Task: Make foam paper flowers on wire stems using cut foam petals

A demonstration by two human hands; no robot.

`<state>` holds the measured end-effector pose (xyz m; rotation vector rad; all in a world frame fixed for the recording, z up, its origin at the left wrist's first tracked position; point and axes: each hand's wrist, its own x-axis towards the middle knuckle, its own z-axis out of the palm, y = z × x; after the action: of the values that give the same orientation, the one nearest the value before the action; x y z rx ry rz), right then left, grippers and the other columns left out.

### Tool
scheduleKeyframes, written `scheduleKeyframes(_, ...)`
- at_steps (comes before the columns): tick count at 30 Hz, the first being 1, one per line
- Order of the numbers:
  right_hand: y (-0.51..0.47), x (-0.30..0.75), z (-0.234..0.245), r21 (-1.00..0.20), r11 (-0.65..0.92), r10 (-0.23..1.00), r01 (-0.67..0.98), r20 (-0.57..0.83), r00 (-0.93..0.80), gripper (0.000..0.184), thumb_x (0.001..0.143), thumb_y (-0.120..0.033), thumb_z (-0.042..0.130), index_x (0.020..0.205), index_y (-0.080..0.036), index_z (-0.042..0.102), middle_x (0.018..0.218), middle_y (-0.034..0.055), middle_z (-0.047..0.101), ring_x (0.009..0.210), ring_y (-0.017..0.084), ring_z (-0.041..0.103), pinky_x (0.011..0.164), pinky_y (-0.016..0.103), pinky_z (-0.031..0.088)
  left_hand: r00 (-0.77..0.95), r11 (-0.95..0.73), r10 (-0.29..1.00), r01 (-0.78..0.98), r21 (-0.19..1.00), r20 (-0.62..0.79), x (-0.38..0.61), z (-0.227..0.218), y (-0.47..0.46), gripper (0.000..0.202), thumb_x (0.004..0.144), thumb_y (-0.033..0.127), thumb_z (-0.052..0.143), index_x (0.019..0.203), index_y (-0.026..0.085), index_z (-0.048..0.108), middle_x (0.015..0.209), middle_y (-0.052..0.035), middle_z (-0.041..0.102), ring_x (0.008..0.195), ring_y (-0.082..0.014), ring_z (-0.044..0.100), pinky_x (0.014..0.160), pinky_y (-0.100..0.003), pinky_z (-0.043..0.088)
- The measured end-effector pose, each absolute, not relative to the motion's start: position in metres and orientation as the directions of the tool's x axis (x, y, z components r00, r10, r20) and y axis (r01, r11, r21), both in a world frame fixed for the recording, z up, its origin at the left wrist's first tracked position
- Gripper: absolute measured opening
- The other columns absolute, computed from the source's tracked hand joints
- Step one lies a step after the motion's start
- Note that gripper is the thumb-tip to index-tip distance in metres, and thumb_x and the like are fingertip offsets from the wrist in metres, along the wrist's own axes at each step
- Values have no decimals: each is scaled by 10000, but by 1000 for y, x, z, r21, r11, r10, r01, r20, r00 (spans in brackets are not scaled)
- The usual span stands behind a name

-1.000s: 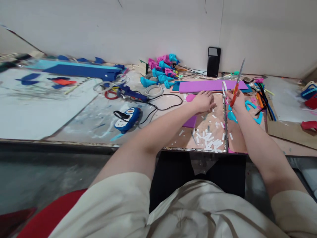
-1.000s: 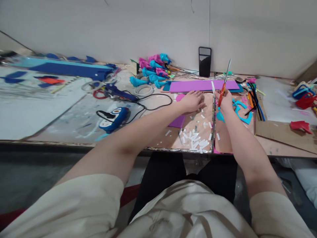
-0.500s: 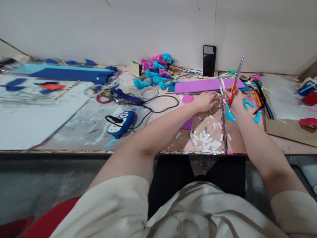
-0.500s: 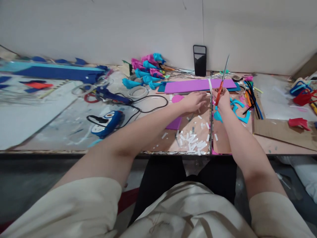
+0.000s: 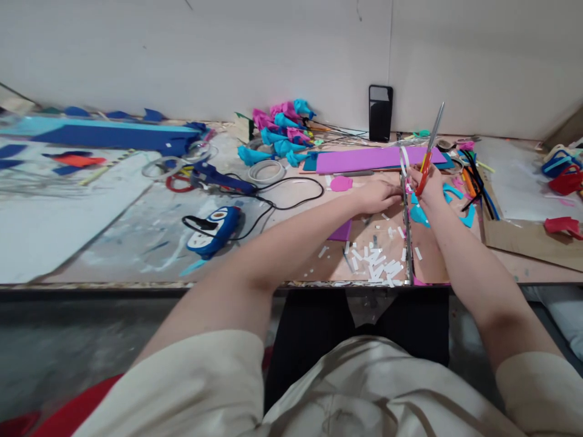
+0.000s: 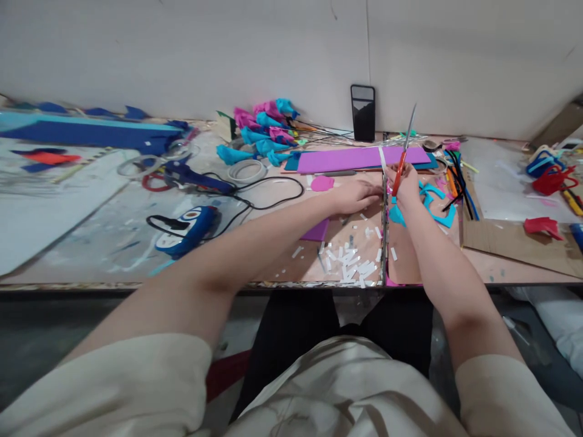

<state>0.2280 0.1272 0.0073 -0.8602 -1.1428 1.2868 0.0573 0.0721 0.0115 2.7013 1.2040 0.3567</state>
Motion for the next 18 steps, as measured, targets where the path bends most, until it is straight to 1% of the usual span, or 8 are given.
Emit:
scheduleKeyframes(1,127,228,7,-953,126,985,-277,154,-83,552,564,-416,925,839,-246,478,712,-77,536,515,55,434,465,205,388,649,-671,740,691,270,177,53,13,67,478,1032,350,304,1297,177,663,1309,-116,711,1210,-238,648,1095,-368,448)
scheduleKeyframes(3,127,227,7,-950,131,982,-282,163,-93,546,571,-404,925,839,-244,478,712,-73,533,524,59,443,465,207,372,587,-627,779,734,260,220,45,14,61,453,1013,348,351,1248,155,687,1304,-138,701,1224,-254,630,1096,-381,445)
scheduleKeyframes(6,125,226,7,-956,139,982,-257,167,-89,536,592,-415,913,848,-248,474,725,-68,539,528,67,445,462,215,369,411,-453,884,871,191,224,39,12,65,457,981,353,433,1309,120,650,1411,-168,624,1312,-304,556,1125,-440,409)
scheduleKeyframes(8,123,226,7,-961,131,983,-243,157,-94,541,591,-431,909,860,-250,476,745,-64,551,538,70,455,469,222,380,318,-351,926,924,154,202,40,10,72,470,986,398,448,1323,138,646,1448,-166,589,1321,-331,532,1121,-479,395)
scheduleKeyframes(11,122,228,7,-958,125,979,-257,161,-123,555,582,-437,911,866,-249,472,754,-65,544,554,72,465,492,231,394,301,-325,934,939,108,194,44,7,80,468,1001,473,435,1273,186,685,1451,-142,584,1292,-334,534,1102,-492,383)
scheduleKeyframes(14,122,229,7,-955,137,974,-263,179,-141,539,614,-429,899,869,-251,458,760,-61,536,559,76,466,509,242,400,298,-322,931,943,85,212,46,4,84,495,1016,473,391,1265,168,691,1441,-147,594,1279,-331,534,1087,-487,375)
scheduleKeyframes(18,124,228,5,-956,130,975,-262,171,-140,520,633,-412,887,871,-254,452,758,-61,528,565,83,485,508,244,407,300,-325,929,942,88,216,44,1,90,520,1028,462,347,1249,147,697,1433,-149,605,1274,-326,541,1084,-485,370)
